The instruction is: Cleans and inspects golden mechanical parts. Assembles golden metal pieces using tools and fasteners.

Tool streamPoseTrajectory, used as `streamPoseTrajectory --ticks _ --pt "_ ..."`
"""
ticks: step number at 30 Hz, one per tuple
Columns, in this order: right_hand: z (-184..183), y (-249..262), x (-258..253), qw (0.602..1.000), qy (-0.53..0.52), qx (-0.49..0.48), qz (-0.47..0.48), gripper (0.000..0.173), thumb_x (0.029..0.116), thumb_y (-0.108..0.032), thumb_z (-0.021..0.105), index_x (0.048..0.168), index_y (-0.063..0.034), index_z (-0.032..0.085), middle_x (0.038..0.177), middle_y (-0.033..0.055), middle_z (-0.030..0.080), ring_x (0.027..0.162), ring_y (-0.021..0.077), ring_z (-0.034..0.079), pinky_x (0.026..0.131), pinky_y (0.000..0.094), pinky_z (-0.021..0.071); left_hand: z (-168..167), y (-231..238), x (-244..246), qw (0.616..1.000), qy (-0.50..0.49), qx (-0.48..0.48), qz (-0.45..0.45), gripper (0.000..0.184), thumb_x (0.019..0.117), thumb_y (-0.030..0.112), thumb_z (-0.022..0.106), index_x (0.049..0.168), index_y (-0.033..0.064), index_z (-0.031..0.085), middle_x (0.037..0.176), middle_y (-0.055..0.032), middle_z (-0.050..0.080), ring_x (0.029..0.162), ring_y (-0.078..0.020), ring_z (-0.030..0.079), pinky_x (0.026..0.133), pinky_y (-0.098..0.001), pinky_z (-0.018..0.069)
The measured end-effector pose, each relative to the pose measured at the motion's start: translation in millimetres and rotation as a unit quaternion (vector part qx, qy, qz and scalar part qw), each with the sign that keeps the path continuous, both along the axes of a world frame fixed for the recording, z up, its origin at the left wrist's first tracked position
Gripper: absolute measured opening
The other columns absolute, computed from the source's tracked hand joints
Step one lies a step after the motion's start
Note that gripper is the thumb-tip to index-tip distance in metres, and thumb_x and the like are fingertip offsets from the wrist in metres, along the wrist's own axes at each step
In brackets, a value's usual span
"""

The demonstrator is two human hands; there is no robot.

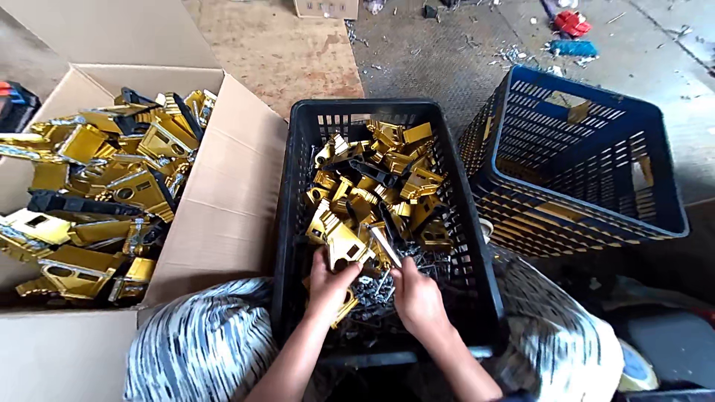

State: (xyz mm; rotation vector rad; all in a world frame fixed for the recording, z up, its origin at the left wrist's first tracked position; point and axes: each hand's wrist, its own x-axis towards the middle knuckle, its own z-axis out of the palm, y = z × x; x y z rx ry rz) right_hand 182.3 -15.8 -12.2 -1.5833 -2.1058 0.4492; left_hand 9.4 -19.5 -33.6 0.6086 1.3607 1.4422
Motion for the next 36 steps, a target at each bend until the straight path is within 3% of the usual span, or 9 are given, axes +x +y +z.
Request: streamPoseTrajectory --ticks 2,6,9,12,16,22,27,31,36 --pt "2 0 1 0.993 0.043 0.106 0.017 0.040 0.1083 -0.032 0.037 0.099 0.0003 0.059 0.063 0.0040 0.056 0.050 0.0165 0.057 0.045 0.0325 0.0490 4 2 4 1.000 0.018 0.002 -0.004 0.081 0.0717 0.002 0.081 0.140 -0.0017 0.038 0.117 -0.0168 0.064 0.101 -0.0232 0.070 0.085 -0.0388 0.0628" --pt "0 -1 -5 0.997 -0.012 -0.070 -0.013 0.038 0.1082 -0.034 0.043 0.110 -0.0016 0.062 0.068 0.0117 0.065 0.063 0.0330 0.070 0.056 0.0503 0.0558 0 -1 5 1.000 0.019 0.001 -0.004 0.081 0.0732 0.000 0.080 0.142 -0.0020 0.038 0.120 -0.0199 0.063 0.103 -0.0271 0.070 0.086 -0.0430 0.0635" --pt "1 -3 -4 0.994 0.053 0.096 0.013 0.038 0.1074 -0.031 0.039 0.099 0.0005 0.059 0.062 0.0042 0.057 0.050 0.0170 0.058 0.045 0.0333 0.0500 2 -1 8 1.000 0.024 0.014 -0.006 0.078 0.0728 0.002 0.079 0.139 -0.0021 0.038 0.114 -0.0167 0.065 0.098 -0.0241 0.070 0.084 -0.0405 0.0630" --pt "-1 -6 -13 0.996 -0.027 -0.080 0.006 0.039 0.1072 -0.035 0.045 0.108 -0.0011 0.064 0.069 0.0131 0.067 0.064 0.0345 0.071 0.056 0.0512 0.0567 1 -2 7 0.999 0.026 0.018 -0.003 0.076 0.0732 -0.001 0.078 0.139 -0.0013 0.040 0.116 -0.0176 0.065 0.101 -0.0249 0.070 0.086 -0.0407 0.0620" --pt "6 4 -5 0.991 -0.004 -0.132 -0.032 0.036 0.1079 -0.031 0.043 0.111 -0.0003 0.061 0.070 0.0127 0.066 0.066 0.0343 0.070 0.059 0.0519 0.0565 2 -5 7 1.000 0.002 0.014 -0.004 0.081 0.0736 -0.003 0.077 0.143 -0.0010 0.036 0.120 -0.0193 0.063 0.104 -0.0280 0.070 0.087 -0.0447 0.0636" --pt "-3 42 40 0.966 -0.120 -0.215 -0.074 0.044 0.1015 -0.020 0.059 0.143 -0.0050 0.057 0.137 0.0280 0.058 0.132 0.0509 0.049 0.100 0.0688 0.0429 23 2 -13 0.997 -0.047 -0.034 0.059 0.068 0.0882 -0.008 0.066 0.147 -0.0023 0.033 0.125 -0.0252 0.060 0.103 -0.0334 0.070 0.086 -0.0451 0.0629" --pt "24 41 75 0.845 -0.302 -0.431 0.094 0.038 0.0951 -0.033 0.069 0.119 -0.0044 0.072 0.121 0.0243 0.068 0.118 0.0445 0.062 0.095 0.0680 0.0487 100 34 -126 0.968 -0.062 0.087 0.228 0.040 0.1074 0.022 0.050 0.145 0.0120 0.039 0.137 -0.0099 0.058 0.120 -0.0240 0.064 0.099 -0.0381 0.0579" --pt "17 18 61 0.747 -0.411 -0.515 0.093 0.035 0.0958 -0.024 0.066 0.111 0.0074 0.067 0.123 0.0300 0.064 0.116 0.0480 0.062 0.089 0.0685 0.0504 133 54 -200 0.933 -0.059 0.196 0.295 0.060 0.1111 0.044 0.034 0.155 0.0063 0.020 0.153 -0.0184 0.045 0.138 -0.0300 0.052 0.114 -0.0424 0.0466" --pt "28 30 71 0.809 -0.364 -0.456 0.071 0.028 0.0939 -0.017 0.066 0.114 0.0023 0.070 0.123 0.0287 0.065 0.118 0.0485 0.061 0.092 0.0694 0.0494 118 12 -127 0.985 -0.082 0.079 0.127 0.051 0.1106 0.044 0.031 0.152 0.0143 0.030 0.144 -0.0050 0.055 0.131 -0.0216 0.058 0.109 -0.0428 0.0487"
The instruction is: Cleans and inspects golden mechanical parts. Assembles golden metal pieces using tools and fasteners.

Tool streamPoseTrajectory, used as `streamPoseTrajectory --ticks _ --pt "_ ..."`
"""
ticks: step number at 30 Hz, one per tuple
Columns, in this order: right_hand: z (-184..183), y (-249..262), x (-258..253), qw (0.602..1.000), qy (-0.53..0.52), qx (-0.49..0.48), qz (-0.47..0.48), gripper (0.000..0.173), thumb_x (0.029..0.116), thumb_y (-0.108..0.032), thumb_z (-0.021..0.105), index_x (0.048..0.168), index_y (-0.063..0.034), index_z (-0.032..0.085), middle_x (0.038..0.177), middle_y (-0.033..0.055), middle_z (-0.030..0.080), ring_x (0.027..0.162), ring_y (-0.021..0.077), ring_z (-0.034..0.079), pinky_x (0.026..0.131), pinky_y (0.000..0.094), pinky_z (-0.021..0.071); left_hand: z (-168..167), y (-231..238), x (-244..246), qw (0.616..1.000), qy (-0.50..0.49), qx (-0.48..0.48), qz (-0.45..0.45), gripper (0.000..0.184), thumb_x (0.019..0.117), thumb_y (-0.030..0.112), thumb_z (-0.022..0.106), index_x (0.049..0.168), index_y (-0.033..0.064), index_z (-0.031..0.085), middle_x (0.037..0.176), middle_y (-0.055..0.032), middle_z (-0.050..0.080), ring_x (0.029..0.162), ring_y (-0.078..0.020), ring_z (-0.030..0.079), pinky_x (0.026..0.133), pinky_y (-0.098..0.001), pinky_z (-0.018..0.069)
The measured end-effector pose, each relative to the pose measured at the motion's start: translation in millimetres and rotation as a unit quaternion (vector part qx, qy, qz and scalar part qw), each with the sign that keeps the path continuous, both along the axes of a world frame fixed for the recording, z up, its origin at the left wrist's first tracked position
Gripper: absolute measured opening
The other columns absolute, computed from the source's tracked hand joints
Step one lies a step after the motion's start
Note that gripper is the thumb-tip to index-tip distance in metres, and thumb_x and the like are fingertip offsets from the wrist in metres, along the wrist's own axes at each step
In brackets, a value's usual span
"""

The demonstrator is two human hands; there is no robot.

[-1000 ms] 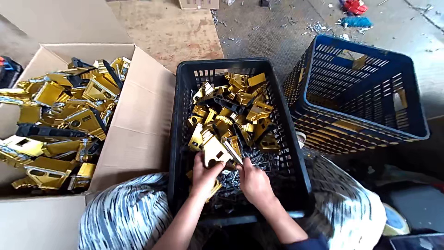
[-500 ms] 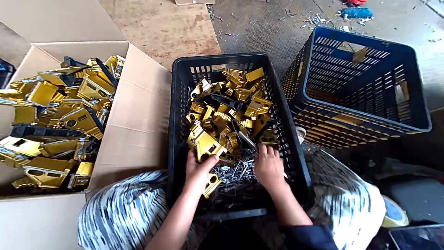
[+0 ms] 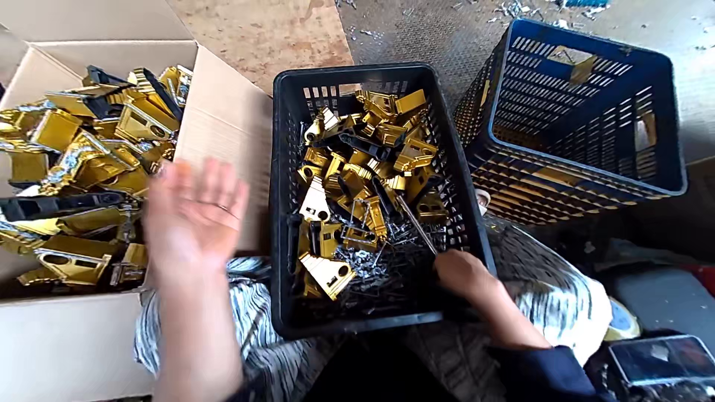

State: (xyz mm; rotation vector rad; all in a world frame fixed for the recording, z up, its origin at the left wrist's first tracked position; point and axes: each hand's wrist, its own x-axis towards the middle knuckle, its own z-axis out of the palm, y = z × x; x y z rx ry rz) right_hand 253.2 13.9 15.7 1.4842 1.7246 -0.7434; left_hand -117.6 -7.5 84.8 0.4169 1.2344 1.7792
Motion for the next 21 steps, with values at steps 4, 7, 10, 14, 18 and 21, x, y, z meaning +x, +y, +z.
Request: streamPoseTrajectory --ticks 4,7,10,14,18,21 --pt "28 10 19 0.942 0.289 0.168 -0.035 0.019 0.0969 -0.008 0.062 0.107 -0.0055 0.078 0.097 0.0170 0.074 0.095 0.0339 0.070 0.087 0.0598 0.0530 -53 -35 88 0.957 0.073 -0.085 -0.266 0.071 0.0988 0.025 0.058 0.160 0.0189 0.023 0.156 -0.0053 0.045 0.133 -0.0222 0.054 0.105 -0.0457 0.0507" --pt "8 7 0 0.808 0.556 0.165 -0.107 0.018 0.0865 -0.003 0.060 0.091 -0.0082 0.076 0.079 -0.0026 0.073 0.071 0.0042 0.068 0.066 0.0297 0.0591 -79 -46 131 0.911 0.103 -0.019 -0.399 0.112 0.0750 0.034 0.085 0.161 0.0100 0.018 0.149 -0.0079 0.050 0.131 -0.0177 0.055 0.106 -0.0388 0.0509" --pt "-13 -5 -32 0.722 0.666 0.027 -0.187 0.016 0.0922 0.001 0.060 0.091 -0.0059 0.074 0.081 -0.0060 0.073 0.073 -0.0001 0.068 0.069 0.0226 0.0597 -97 -48 152 0.930 0.049 0.060 -0.360 0.048 0.0874 0.014 0.075 0.129 -0.0029 0.057 0.112 -0.0046 0.072 0.106 -0.0118 0.068 0.098 -0.0335 0.0564" --pt "-33 -8 -45 0.708 0.647 0.113 -0.257 0.012 0.0961 -0.003 0.065 0.090 -0.0029 0.075 0.081 -0.0011 0.074 0.074 0.0049 0.070 0.072 0.0254 0.0616 -100 -41 146 0.956 0.037 0.018 -0.292 0.038 0.0937 0.009 0.059 0.129 -0.0028 0.052 0.110 -0.0081 0.071 0.103 -0.0148 0.069 0.095 -0.0354 0.0581" --pt "-34 -5 -26 0.651 0.688 0.074 -0.312 0.020 0.0985 -0.005 0.058 0.091 -0.0048 0.077 0.086 0.0004 0.074 0.071 0.0024 0.062 0.069 0.0208 0.0531 -100 -32 127 0.961 -0.066 0.033 -0.267 0.045 0.0960 0.015 0.051 0.138 0.0001 0.050 0.136 -0.0206 0.062 0.121 -0.0300 0.064 0.104 -0.0458 0.0524" --pt "-31 -8 -19 0.594 0.737 -0.029 -0.321 0.022 0.0994 -0.010 0.057 0.088 -0.0107 0.077 0.088 -0.0020 0.074 0.066 -0.0006 0.060 0.062 0.0177 0.0499 -97 -30 122 0.956 -0.121 0.042 -0.265 0.036 0.0917 0.007 0.054 0.128 0.0042 0.058 0.128 -0.0189 0.066 0.111 -0.0314 0.068 0.100 -0.0506 0.0547"
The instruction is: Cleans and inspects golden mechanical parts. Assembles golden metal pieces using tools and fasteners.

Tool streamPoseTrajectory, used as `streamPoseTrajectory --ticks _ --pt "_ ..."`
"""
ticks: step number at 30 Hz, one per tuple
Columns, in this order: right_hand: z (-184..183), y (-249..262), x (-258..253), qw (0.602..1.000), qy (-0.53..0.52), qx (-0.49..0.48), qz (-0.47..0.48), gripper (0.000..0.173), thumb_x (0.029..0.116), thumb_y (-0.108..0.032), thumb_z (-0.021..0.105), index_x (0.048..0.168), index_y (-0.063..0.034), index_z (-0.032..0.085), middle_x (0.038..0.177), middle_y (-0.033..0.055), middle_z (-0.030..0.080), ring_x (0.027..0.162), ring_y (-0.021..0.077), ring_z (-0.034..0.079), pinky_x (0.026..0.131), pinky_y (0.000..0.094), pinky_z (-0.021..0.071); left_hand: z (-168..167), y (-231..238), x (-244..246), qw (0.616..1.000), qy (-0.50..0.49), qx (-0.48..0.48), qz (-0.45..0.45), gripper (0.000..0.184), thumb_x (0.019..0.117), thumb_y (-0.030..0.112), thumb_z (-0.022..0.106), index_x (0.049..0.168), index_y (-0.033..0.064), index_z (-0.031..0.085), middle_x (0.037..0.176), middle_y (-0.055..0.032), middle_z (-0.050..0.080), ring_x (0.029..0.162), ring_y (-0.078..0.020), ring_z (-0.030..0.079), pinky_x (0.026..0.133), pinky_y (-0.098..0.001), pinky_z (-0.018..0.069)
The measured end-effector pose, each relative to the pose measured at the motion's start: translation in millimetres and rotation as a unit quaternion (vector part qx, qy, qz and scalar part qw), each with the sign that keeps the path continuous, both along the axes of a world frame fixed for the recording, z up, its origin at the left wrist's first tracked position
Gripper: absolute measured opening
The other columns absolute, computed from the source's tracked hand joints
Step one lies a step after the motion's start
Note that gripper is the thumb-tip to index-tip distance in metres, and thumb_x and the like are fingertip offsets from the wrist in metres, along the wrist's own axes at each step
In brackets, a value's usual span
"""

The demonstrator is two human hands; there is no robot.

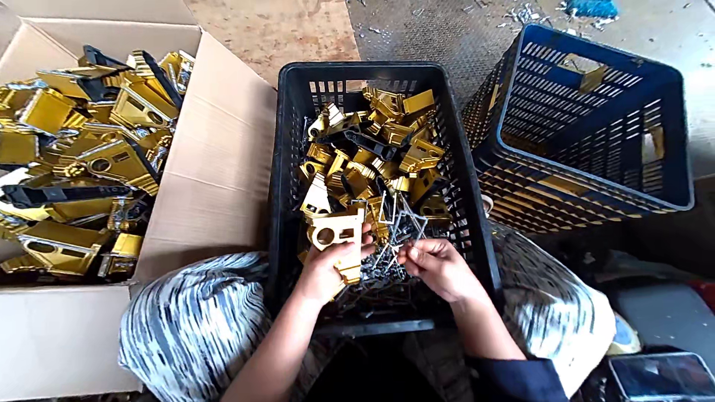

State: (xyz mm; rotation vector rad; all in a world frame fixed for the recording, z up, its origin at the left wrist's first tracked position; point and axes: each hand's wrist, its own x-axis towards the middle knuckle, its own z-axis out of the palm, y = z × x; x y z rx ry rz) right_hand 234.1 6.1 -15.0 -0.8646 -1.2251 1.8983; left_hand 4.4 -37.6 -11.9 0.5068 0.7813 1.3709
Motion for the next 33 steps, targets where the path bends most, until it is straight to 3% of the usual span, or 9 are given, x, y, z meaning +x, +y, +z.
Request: streamPoseTrajectory --ticks 3,6,10,14,17,20,22,26,33 --pt "1 -3 -9 0.999 -0.035 -0.006 0.032 0.021 0.0993 -0.008 0.058 0.091 -0.0079 0.077 0.088 -0.0026 0.075 0.061 -0.0034 0.056 0.057 0.0155 0.0465 -5 -6 -1 0.999 0.001 -0.011 -0.037 0.042 0.0824 0.007 0.065 0.124 0.0024 0.060 0.118 -0.0156 0.070 0.109 -0.0268 0.069 0.097 -0.0457 0.0563" --pt "4 -7 -19 0.994 -0.099 -0.035 0.010 0.010 0.0944 -0.004 0.065 0.097 -0.0050 0.074 0.085 -0.0028 0.073 0.057 -0.0025 0.054 0.052 0.0151 0.0439 -2 -8 0 0.982 0.164 0.020 -0.088 0.030 0.0824 -0.001 0.062 0.112 0.0008 0.062 0.101 -0.0058 0.074 0.096 -0.0142 0.072 0.088 -0.0346 0.0598" --pt "2 -2 -18 0.991 -0.084 -0.107 -0.017 0.031 0.0877 0.006 0.061 0.116 -0.0049 0.055 0.081 0.0032 0.068 0.052 0.0026 0.054 0.047 0.0165 0.0440 4 -7 -14 0.937 0.277 0.085 -0.198 0.026 0.0842 -0.001 0.064 0.109 0.0044 0.067 0.101 0.0042 0.074 0.098 -0.0031 0.069 0.090 -0.0270 0.0586" --pt "2 4 -12 0.987 -0.130 -0.066 -0.069 0.043 0.0960 0.003 0.060 0.137 -0.0017 0.052 0.087 0.0068 0.068 0.059 0.0088 0.062 0.054 0.0220 0.0549 5 -3 -16 0.955 0.276 -0.019 -0.107 0.050 0.0901 0.003 0.062 0.139 -0.0017 0.053 0.123 -0.0113 0.070 0.101 -0.0213 0.073 0.089 -0.0375 0.0629" --pt "-3 6 -11 0.961 -0.230 0.074 -0.136 0.028 0.0963 -0.009 0.068 0.124 -0.0026 0.070 0.076 0.0013 0.068 0.053 0.0047 0.057 0.051 0.0213 0.0510 5 -2 -14 0.970 0.230 -0.064 -0.045 0.043 0.0971 0.025 0.063 0.131 0.0018 0.055 0.102 -0.0048 0.069 0.086 -0.0135 0.068 0.080 -0.0286 0.0589" --pt "0 4 -13 0.953 -0.175 0.182 -0.169 0.022 0.0998 -0.010 0.061 0.115 -0.0066 0.076 0.074 -0.0055 0.067 0.052 -0.0014 0.048 0.049 0.0175 0.0425 9 -2 -10 0.988 0.122 -0.083 -0.038 0.072 0.0992 0.069 0.034 0.131 0.0063 0.051 0.108 -0.0050 0.067 0.087 -0.0128 0.067 0.076 -0.0281 0.0580" --pt "9 1 -16 0.957 -0.088 0.216 -0.171 0.023 0.0996 -0.008 0.059 0.114 -0.0088 0.077 0.078 -0.0073 0.068 0.056 -0.0036 0.048 0.052 0.0159 0.0418 10 1 -2 0.989 0.090 -0.117 -0.026 0.067 0.1044 0.063 0.026 0.140 0.0103 0.047 0.116 -0.0077 0.067 0.090 -0.0155 0.068 0.076 -0.0313 0.0590" --pt "22 -1 -19 0.941 -0.050 0.300 -0.147 0.019 0.1006 -0.015 0.063 0.111 -0.0147 0.078 0.100 -0.0090 0.076 0.080 -0.0046 0.064 0.072 0.0157 0.0539 5 4 11 0.979 0.121 -0.166 0.019 0.028 0.1084 0.017 0.048 0.132 0.0036 0.054 0.108 -0.0110 0.071 0.096 -0.0179 0.072 0.086 -0.0356 0.0610" --pt "-1 8 -21 0.903 -0.162 0.388 -0.094 0.019 0.1000 -0.013 0.064 0.108 -0.0030 0.078 0.098 0.0038 0.077 0.082 0.0033 0.069 0.075 0.0226 0.0590 2 -3 6 0.967 0.246 -0.024 -0.068 0.019 0.1049 0.013 0.055 0.117 0.0013 0.063 0.109 -0.0052 0.070 0.105 -0.0103 0.067 0.097 -0.0297 0.0548"
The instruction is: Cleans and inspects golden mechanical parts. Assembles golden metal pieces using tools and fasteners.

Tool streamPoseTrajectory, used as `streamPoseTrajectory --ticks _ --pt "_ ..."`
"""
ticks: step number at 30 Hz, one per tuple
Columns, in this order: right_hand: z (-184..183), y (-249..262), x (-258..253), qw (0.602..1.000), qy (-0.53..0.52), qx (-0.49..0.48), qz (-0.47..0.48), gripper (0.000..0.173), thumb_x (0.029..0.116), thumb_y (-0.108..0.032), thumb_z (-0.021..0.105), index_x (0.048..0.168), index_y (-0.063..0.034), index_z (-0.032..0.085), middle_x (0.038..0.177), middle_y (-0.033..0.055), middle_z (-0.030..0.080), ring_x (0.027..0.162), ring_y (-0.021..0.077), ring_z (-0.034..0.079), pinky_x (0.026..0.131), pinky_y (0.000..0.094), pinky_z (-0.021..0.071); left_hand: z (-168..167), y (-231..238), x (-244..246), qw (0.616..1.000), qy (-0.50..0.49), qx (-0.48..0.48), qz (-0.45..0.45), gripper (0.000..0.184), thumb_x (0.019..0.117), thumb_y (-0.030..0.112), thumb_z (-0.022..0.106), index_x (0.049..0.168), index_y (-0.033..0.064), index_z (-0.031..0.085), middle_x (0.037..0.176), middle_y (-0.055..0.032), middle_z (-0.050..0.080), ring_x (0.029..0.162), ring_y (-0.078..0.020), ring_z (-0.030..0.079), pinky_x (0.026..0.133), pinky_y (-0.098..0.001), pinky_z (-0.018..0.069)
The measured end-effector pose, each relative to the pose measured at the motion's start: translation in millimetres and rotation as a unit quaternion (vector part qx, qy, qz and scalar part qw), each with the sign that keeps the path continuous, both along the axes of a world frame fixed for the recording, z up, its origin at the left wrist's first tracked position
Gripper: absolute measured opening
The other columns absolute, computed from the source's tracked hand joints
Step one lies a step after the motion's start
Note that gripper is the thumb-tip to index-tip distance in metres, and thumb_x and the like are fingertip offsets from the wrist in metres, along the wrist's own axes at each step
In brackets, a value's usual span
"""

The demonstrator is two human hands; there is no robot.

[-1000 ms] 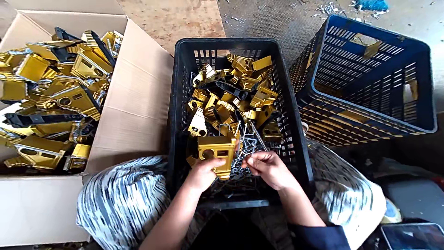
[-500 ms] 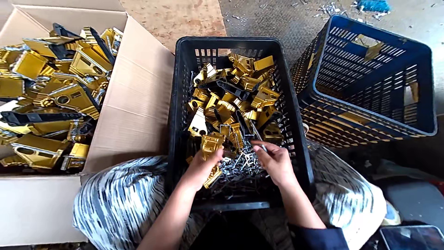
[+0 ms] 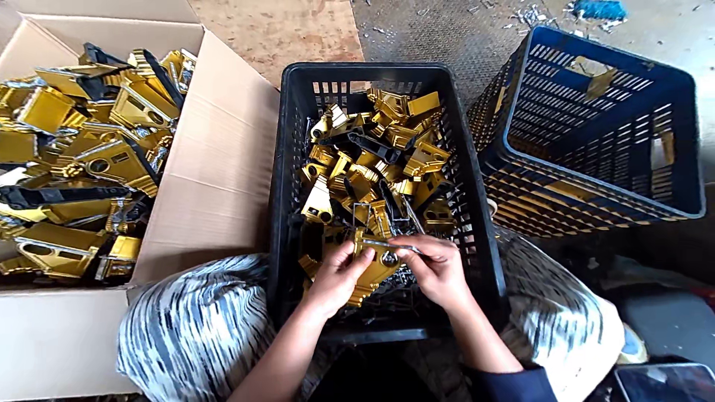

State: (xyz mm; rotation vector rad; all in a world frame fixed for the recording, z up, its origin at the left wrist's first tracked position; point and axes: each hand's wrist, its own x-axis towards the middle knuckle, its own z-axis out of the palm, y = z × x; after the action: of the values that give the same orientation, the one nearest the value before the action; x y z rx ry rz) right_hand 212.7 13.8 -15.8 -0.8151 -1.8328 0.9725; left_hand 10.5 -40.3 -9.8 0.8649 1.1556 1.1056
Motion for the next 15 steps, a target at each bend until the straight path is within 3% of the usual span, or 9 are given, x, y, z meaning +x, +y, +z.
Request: streamPoseTrajectory --ticks 5,8,10,13,15 --pt "-8 -1 -4 0.993 -0.103 0.064 -0.006 0.023 0.1021 -0.025 0.062 0.111 -0.0139 0.080 0.089 0.0024 0.076 0.076 0.0067 0.068 0.071 0.0286 0.0571 -2 -1 1 0.996 0.088 0.012 0.028 0.037 0.1100 0.028 0.040 0.120 0.0029 0.065 0.112 -0.0030 0.069 0.111 -0.0046 0.062 0.101 -0.0267 0.0493" --pt "-5 -4 -2 0.989 -0.141 0.036 0.001 0.034 0.1041 -0.038 0.056 0.124 -0.0193 0.076 0.084 0.0024 0.067 0.074 0.0086 0.061 0.068 0.0293 0.0528 -5 1 3 0.983 0.152 0.040 0.093 0.033 0.1088 0.026 0.044 0.103 0.0066 0.071 0.090 0.0027 0.068 0.091 -0.0017 0.064 0.086 -0.0239 0.0523" --pt "-2 -3 3 0.991 -0.122 -0.050 0.038 0.039 0.1057 -0.032 0.051 0.136 -0.0151 0.069 0.097 0.0025 0.065 0.085 0.0051 0.058 0.077 0.0234 0.0509 -2 2 0 0.977 0.173 0.051 0.110 0.032 0.1080 0.024 0.046 0.104 0.0049 0.071 0.089 0.0025 0.068 0.089 -0.0012 0.063 0.084 -0.0233 0.0522" --pt "-8 -2 5 0.984 -0.014 -0.151 0.095 0.038 0.1048 -0.025 0.053 0.136 -0.0083 0.067 0.126 0.0046 0.064 0.107 0.0046 0.060 0.088 0.0212 0.0533 0 2 -3 0.988 0.109 0.075 0.085 0.032 0.1081 0.020 0.042 0.098 0.0066 0.069 0.089 0.0041 0.068 0.092 -0.0014 0.064 0.088 -0.0241 0.0526" --pt "-11 -2 4 0.960 0.084 -0.217 0.158 0.059 0.1018 -0.043 0.059 0.146 -0.0029 0.056 0.148 0.0093 0.053 0.124 0.0126 0.059 0.099 0.0298 0.0554 7 2 -2 0.997 0.014 0.065 0.047 0.036 0.1090 0.017 0.037 0.094 0.0103 0.068 0.091 0.0056 0.071 0.093 -0.0018 0.066 0.089 -0.0243 0.0551"
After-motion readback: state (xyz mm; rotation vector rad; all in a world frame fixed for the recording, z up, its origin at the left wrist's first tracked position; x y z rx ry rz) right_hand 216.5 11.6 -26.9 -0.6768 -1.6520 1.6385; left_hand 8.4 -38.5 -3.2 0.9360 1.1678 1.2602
